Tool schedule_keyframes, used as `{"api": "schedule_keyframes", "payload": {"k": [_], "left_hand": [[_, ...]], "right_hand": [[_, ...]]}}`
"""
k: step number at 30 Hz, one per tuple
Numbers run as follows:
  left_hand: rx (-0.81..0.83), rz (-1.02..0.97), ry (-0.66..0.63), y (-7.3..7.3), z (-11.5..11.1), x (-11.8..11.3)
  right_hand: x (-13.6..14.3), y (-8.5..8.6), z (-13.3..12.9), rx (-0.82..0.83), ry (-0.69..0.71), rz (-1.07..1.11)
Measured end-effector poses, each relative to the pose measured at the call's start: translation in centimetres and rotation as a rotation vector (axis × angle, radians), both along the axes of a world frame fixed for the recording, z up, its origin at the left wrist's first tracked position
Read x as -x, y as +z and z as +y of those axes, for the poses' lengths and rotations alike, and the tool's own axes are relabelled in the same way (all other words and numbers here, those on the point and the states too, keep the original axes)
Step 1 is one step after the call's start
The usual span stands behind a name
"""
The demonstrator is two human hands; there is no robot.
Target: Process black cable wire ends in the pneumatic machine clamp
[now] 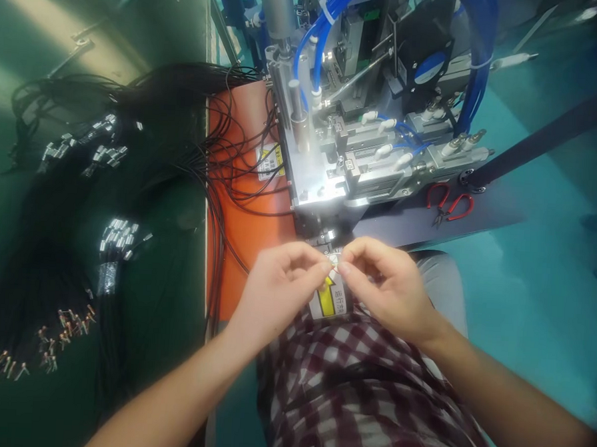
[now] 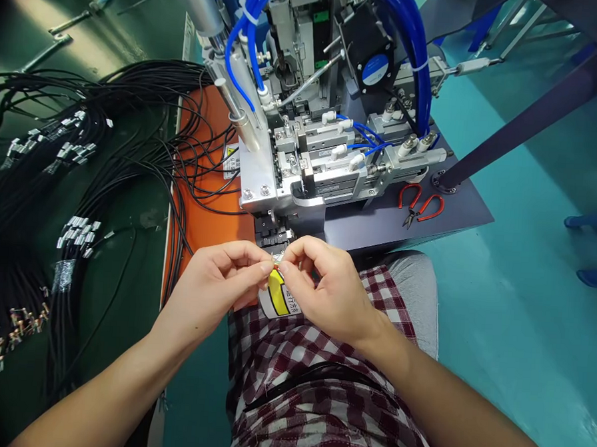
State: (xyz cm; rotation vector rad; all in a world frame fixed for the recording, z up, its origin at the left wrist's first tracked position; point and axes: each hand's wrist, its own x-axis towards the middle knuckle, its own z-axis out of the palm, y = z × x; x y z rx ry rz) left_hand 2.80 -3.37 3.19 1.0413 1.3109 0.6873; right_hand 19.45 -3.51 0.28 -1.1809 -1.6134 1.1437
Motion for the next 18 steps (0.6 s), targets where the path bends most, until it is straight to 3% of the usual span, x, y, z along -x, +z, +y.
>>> {"api": "schedule_keyframes", "payload": {"k": [3, 10, 18], "left_hand": [[0.003, 0.001, -0.009, 0.07, -0.05, -0.07], [0.001, 0.022, -0.011, -0.14, 0.03, 0.0], [-0.006, 0.029, -0.017, -0.25, 0.04, 0.05]], "right_hand": [[-0.11, -0.13, 0.11, -0.007, 0.009, -0.006], [-0.26, -0.06, 0.26, 0.212, 0.017, 0.09], [0.09, 0.12, 0.26, 0.218, 0.002, 0.059]]}}
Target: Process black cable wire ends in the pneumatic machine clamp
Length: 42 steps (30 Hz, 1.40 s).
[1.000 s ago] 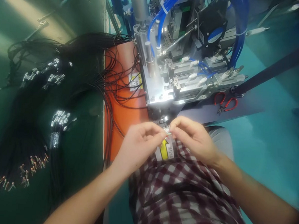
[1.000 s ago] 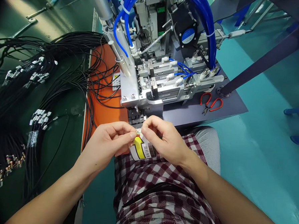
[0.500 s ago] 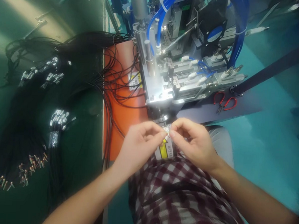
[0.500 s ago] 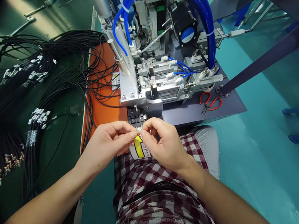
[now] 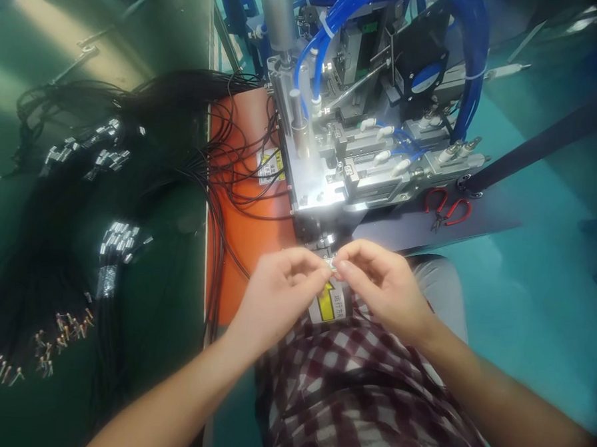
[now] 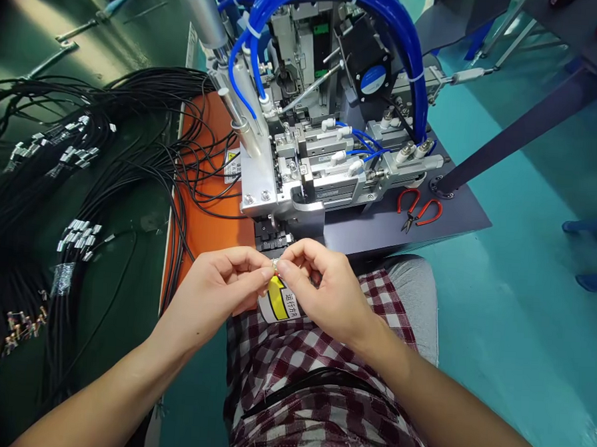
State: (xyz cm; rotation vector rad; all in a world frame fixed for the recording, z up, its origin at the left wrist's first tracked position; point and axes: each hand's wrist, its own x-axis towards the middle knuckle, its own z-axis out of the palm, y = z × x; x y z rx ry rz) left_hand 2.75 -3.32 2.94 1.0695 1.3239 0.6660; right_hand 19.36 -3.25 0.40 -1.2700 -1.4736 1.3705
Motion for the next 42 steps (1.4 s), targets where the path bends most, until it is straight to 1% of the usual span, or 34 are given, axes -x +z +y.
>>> {"api": "schedule_keyframes", "payload": {"k": [4, 6, 8, 12, 13, 15, 19, 23, 26, 29, 34, 42], "left_hand": [[-0.004, 0.015, -0.018, 0.0, 0.0, -0.1], [-0.053, 0.057, -0.043, 0.1, -0.1, 0.0], [-0.194, 0.172, -0.062, 0.0, -0.2, 0.1], [-0.632, 0.495, -0.106, -0.9, 0.4, 0.8], [-0.712, 0.536, -0.126, -1.3, 0.6, 1.0], [-0.802, 0.561, -0.16, -2.0, 1.1, 1.4], [-0.843, 0.557, -0.178, -3.3, 1.8, 1.9], [-0.909, 0.612, -0.195, -3.8, 1.9, 2.2], [-0.954, 0.704, -0.233, -4.1, 1.8, 2.3], [-0.974, 0.75, -0.246, -4.3, 1.8, 2.3], [-0.981, 0.75, -0.235, -4.3, 1.9, 2.2], [-0.962, 0.726, -0.208, -4.4, 1.8, 2.1]], "right_hand": [[0.5, 0.3, -0.1, -0.015, -0.036, 0.009], [0.5, 0.4, 0.1, -0.022, -0.047, 0.008], [0.3, 0.3, 0.5, -0.03, -0.078, 0.009], [-0.1, -0.2, 2.0, -0.006, -0.118, 0.018], [-0.1, -0.5, 2.4, 0.01, -0.117, 0.019], [0.0, -1.0, 3.1, 0.049, -0.123, 0.032], [0.3, -1.9, 3.9, 0.109, -0.134, 0.068], [0.6, -2.1, 4.0, 0.126, -0.132, 0.077], [0.6, -2.2, 4.0, 0.134, -0.137, 0.073], [0.7, -2.4, 4.0, 0.13, -0.147, 0.062], [0.6, -2.7, 4.1, 0.131, -0.152, 0.058], [0.7, -2.6, 4.2, 0.142, -0.146, 0.044]]}}
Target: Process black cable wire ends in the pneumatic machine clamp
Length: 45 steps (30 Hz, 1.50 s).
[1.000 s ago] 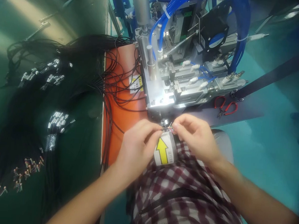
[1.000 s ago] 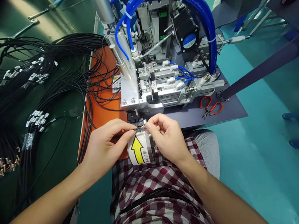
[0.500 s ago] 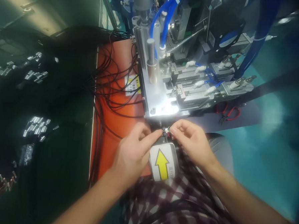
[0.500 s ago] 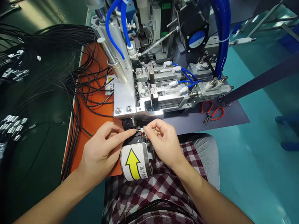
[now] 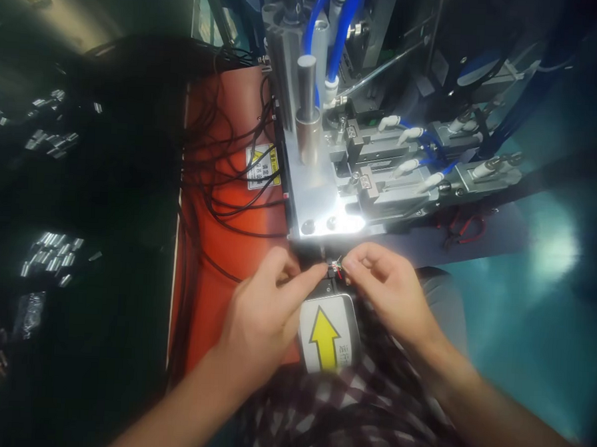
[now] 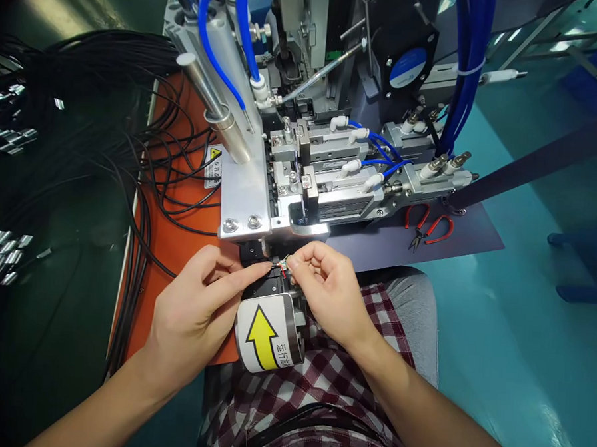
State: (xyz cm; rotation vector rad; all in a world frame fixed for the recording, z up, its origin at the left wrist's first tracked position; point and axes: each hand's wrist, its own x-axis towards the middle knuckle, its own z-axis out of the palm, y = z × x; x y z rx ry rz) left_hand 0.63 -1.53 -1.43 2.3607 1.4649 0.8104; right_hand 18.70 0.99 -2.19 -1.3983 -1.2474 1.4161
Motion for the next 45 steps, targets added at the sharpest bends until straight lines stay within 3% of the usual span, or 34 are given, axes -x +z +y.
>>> {"api": "schedule_keyframes", "payload": {"k": [21, 33, 41, 45], "left_hand": [[-0.014, 0.07, 0.019, 0.1, -0.2, -0.2], [-0.016, 0.075, 0.01, 0.3, -0.2, -0.2], [-0.025, 0.039, 0.009, 0.0, -0.2, 0.0], [-0.021, 0.042, 0.021, 0.0, -0.2, -0.1]], "right_hand": [[0.2, -0.8, -0.5, -0.113, -0.016, -0.097], [0.1, -1.0, -0.3, -0.035, -0.001, 0.006], [0.5, -1.6, -0.8, 0.158, -0.078, 0.272], [0.5, -1.2, -0.6, 0.185, -0.088, 0.272]]}}
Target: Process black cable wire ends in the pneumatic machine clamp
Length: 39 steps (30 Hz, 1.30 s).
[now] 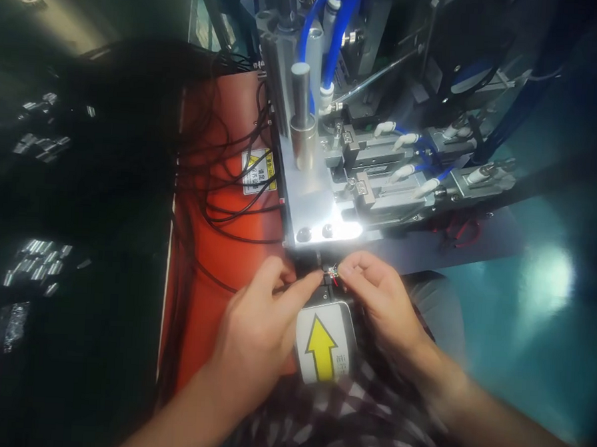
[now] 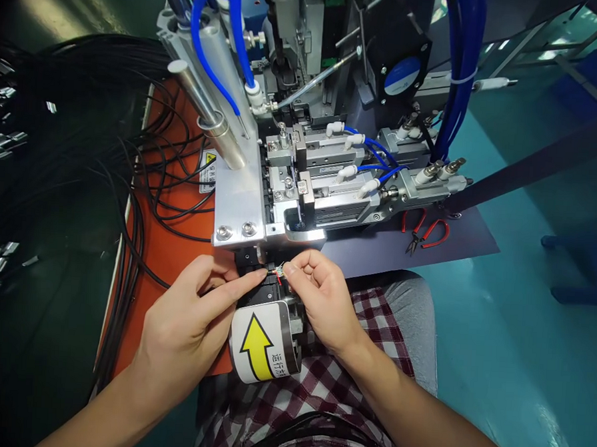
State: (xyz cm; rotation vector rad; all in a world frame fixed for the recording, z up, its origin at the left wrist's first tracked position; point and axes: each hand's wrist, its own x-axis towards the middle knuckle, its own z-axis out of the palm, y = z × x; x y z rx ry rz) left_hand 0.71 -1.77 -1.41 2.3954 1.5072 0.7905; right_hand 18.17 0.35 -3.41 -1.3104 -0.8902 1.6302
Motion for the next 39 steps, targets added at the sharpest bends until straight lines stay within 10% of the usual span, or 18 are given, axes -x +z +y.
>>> {"api": "schedule_keyframes", "payload": {"k": [39], "left_hand": [[0.15, 0.164, -0.042, 0.7, 0.6, 0.1]], "right_hand": [[-1.3, 0.9, -0.3, -0.07, 0.109, -0.17]]}}
